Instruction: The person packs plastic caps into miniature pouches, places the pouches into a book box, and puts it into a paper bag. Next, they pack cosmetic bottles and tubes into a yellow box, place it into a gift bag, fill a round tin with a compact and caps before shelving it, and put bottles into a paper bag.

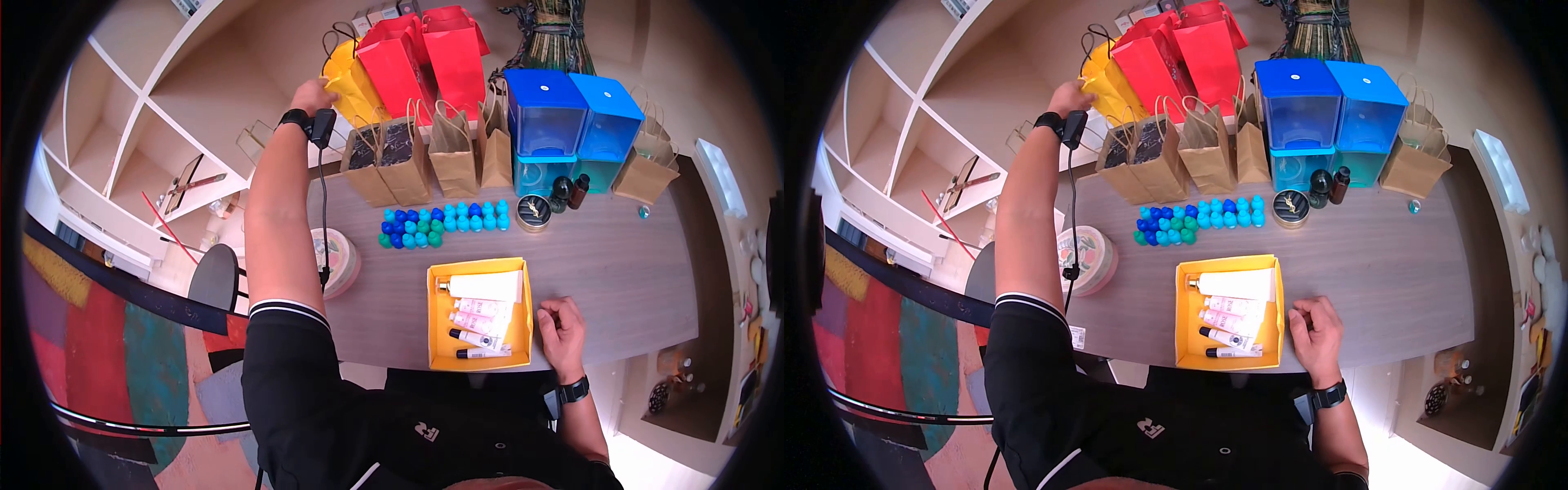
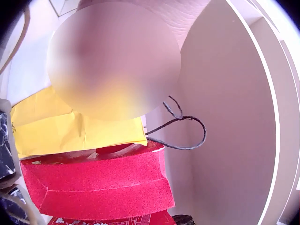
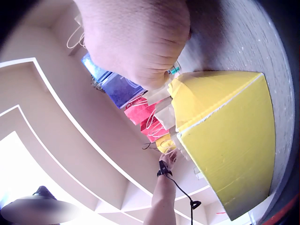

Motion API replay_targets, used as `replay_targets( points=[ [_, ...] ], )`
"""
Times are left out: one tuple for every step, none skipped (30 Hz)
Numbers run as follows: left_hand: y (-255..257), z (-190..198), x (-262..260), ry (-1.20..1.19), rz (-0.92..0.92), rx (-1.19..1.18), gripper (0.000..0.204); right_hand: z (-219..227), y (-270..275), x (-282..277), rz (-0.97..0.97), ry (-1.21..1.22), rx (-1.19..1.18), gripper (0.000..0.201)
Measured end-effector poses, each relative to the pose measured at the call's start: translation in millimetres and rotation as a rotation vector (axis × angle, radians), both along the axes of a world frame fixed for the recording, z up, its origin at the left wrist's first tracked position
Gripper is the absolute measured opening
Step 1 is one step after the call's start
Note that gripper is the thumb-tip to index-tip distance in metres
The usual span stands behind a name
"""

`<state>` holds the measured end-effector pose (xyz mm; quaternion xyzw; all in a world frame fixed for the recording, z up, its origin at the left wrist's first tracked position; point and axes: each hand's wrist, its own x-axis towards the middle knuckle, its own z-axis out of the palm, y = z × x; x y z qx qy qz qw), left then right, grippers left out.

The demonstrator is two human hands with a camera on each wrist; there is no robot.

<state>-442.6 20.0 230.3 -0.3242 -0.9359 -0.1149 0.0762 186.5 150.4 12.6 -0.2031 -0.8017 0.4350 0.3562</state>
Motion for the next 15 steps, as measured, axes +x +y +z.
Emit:
replay_targets(
  points=[
    [2, -1, 4, -0.054, 0.044, 0.115, 0.057, 1, 1, 0, -0.001, -0.003, 0.003, 0.01],
    [3, 0, 5, -0.057, 0.042, 0.117, 0.057, 1, 1, 0, 0.004, -0.001, 0.003, 0.01],
    [3, 3, 7, -0.021, 0.04, 0.183, 0.052, 1, 1, 0, 0.008, 0.001, 0.002, 0.01],
    [2, 8, 9, 0.016, 0.04, 0.249, 0.047, 0, 1, 0, 0.008, -0.001, 0.002, 0.01],
    [0, 15, 10, 0.014, 0.042, 0.247, 0.047, -1, 2, 0, 0.009, 0.002, 0.013, 0.009],
    [-3, 27, 10, 0.019, 0.037, 0.258, 0.045, -2, 1, 0, 0.012, 0.005, 0.024, 0.009],
    [-7, 39, 10, 0.024, 0.035, 0.269, 0.043, -2, 1, 0, 0.019, 0.004, 0.022, 0.009],
    [-13, 50, 12, 0.037, 0.027, 0.298, 0.039, -1, 0, 0, 0.016, 0.004, 0.015, 0.008],
    [-20, 64, 23, 0.039, 0.035, 0.297, 0.039, 0, 0, 0, 0.012, 0.005, 0.01, 0.008],
    [-28, 80, 37, 0.051, 0.038, 0.325, 0.046, 0, 0, 0, 0.019, 0.006, 0.009, 0.008],
    [-35, 95, 48, 0.064, 0.039, 0.354, 0.052, 0, 1, 0, 0.018, 0.009, 0.02, 0.008],
    [-46, 109, 51, 0.12, 0.018, 0.343, 0.05, -1, 1, 0, 0.018, 0.01, 0.03, 0.007],
    [-57, 121, 56, 0.176, -0.001, 0.33, 0.048, -1, 0, 1, 0.026, 0.009, 0.03, 0.007],
    [-68, 131, 73, 0.244, -0.055, 0.378, 0.04, 0, 0, 0, 0.02, 0.015, 0.025, 0.008],
    [-82, 142, 85, 0.293, -0.054, 0.379, 0.039, 0, 0, 1, 0.015, 0.02, 0.02, 0.008]
  ],
)
